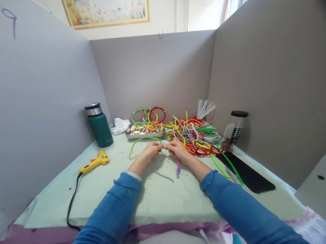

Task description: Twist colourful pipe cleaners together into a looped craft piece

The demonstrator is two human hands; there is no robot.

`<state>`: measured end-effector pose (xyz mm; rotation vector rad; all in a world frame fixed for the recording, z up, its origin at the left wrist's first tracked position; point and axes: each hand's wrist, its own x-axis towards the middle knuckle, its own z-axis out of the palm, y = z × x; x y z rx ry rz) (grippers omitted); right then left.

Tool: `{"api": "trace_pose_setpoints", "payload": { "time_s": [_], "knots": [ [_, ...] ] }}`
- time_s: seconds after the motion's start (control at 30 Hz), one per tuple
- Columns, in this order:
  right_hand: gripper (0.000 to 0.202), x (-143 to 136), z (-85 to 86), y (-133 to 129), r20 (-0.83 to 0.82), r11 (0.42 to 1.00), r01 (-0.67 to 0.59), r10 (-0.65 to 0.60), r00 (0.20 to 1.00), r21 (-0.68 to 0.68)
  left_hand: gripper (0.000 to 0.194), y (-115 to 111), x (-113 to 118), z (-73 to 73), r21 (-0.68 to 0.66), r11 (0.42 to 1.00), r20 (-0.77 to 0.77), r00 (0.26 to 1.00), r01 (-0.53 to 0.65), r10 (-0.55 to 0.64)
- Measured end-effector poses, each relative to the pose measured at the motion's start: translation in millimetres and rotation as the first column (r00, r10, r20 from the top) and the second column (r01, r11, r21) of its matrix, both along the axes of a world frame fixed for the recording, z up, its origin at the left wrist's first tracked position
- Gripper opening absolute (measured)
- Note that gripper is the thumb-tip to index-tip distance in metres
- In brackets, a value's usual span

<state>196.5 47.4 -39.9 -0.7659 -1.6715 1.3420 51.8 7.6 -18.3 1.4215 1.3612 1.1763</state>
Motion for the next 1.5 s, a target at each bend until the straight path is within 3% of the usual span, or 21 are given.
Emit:
{"api": "trace_pose_setpoints", "payload": {
  "time_s": [0.27,0.63,0.7,0.8,0.9,1.03,1.27,1.5],
  "knots": [
    [0.023,-1,-0.5,1,-0.01,0.999,0.036,-0.036,0.999,-0.008,0.022,1,-4,0.3,0.009,0.999,0.017,0.999,0.03,-0.031],
    [0.021,-2,-2.3,-1,0.004,0.996,0.044,-0.044,0.999,0.075,0.015,1,4,1.3,-0.024,0.998,0.001,0.998,-0.065,0.065],
    [0.02,-2,-2.4,0,0.012,0.995,0.054,-0.055,0.998,0.081,0.012,3,5,-0.6,0.021,0.992,-0.049,0.991,-0.125,0.126],
    [0.021,-2,-1.4,0,-0.013,0.997,0.066,-0.066,0.998,0.036,0.011,6,5,-4.3,0.2,0.961,-0.157,0.962,-0.193,0.226],
    [0.019,-2,-0.2,1,-0.044,0.996,0.094,-0.094,0.995,-0.01,0.011,10,4,-8.3,0.386,0.909,-0.274,0.921,-0.158,0.277],
    [0.017,-1,-0.5,4,-0.063,0.993,0.116,-0.118,0.991,-0.026,0.015,10,1,-12.0,0.566,0.823,-0.46,0.813,-0.041,0.357],
    [0.02,-1,1.3,2,-0.084,0.993,0.097,-0.102,0.991,-0.068,0.019,5,1,-11.5,0.644,0.765,-0.523,0.731,0.003,0.438],
    [0.022,-2,1.2,1,-0.091,0.993,0.09,-0.097,0.991,-0.082,0.02,4,2,-10.3,0.674,0.739,-0.506,0.712,-0.026,0.487]
  ]
}}
